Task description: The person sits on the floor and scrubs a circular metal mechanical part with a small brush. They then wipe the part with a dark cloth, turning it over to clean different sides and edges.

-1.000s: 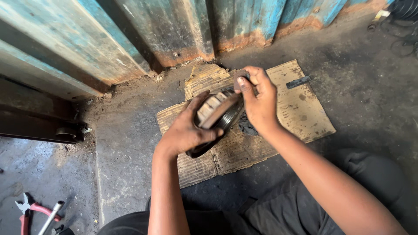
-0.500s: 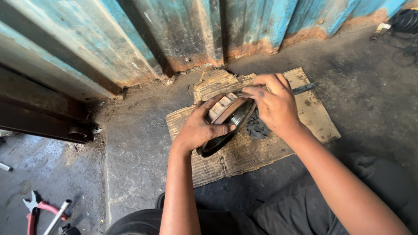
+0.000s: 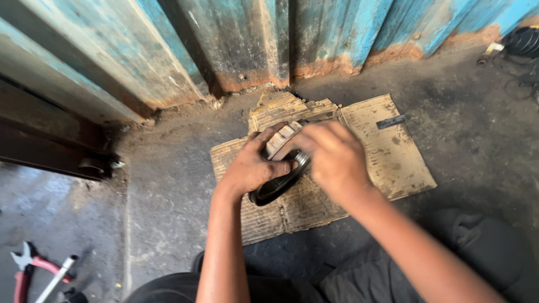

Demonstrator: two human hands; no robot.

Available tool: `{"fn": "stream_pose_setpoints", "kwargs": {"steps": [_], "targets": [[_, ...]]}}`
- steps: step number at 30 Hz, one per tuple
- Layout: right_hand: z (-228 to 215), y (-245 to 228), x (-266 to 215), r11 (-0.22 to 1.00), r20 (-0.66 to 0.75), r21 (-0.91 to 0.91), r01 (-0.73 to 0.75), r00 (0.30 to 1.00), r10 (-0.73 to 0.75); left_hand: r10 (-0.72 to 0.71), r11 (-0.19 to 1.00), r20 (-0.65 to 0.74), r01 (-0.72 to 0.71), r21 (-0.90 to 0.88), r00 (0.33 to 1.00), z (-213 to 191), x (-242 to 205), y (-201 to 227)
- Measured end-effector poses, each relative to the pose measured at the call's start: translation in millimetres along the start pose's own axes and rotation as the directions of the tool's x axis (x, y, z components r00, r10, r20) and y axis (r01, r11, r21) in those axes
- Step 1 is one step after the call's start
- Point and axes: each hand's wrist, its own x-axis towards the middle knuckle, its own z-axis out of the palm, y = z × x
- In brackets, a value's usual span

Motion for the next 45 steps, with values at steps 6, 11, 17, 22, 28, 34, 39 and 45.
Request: {"fn": "stream_pose_setpoints", "kwargs": {"steps": [6, 11, 17, 22, 28, 34, 39, 45], "targets": [[7.0, 39.1, -0.1, 0.976, -0.109, -0.007, -0.216, 0.971, 0.214, -0.051, 0.998, -0.007, 0.052, 0.041, 0.999, 4.0, 0.6, 3.0], [12.1, 17.1, -4.7, 0.912, -0.127, 0.298, -0.280, 0.936, 0.329, 0.047, 0.997, -0.002, -0.046, 0.069, 0.999, 1.3, 9.2, 0.5], [13.5, 12.4, 4.2, 0.979, -0.198, 0.195, -0.053, 0.976, 0.092, -0.025, 0.997, -0.008, 0.026, 0.072, 1.000, 3.8, 5.7, -1.7], [6.9, 18.4, 6.2, 0.976, -0.168, 0.159, -0.147, 0.970, 0.173, -0.057, 0.996, -0.017, 0.058, 0.068, 0.998, 3.3, 2.3, 13.4], [15.3, 15.6, 2.8, 0.999, -0.128, 0.042, 0.007, 0.992, -0.002, -0.054, 0.997, -0.012, 0.055, 0.060, 0.998, 2.1, -1.9, 7.5], [19.9, 26.5, -2.1, 0.980, -0.180, 0.197, -0.016, 0.982, 0.052, -0.145, 0.985, -0.024, 0.146, 0.093, 0.989, 7.9, 0.7, 17.6], [8.8, 17.5, 3.7, 0.957, -0.168, 0.235, -0.172, 0.962, 0.214, -0.082, 0.987, -0.021, 0.084, 0.140, 0.996, 4.6, -7.4, 29.0], [4.4, -2.6, 8.4, 0.978, -0.172, 0.183, -0.104, 0.976, 0.136, -0.058, 0.993, -0.048, 0.063, 0.101, 0.997, 4.0, -6.3, 16.6]]}}
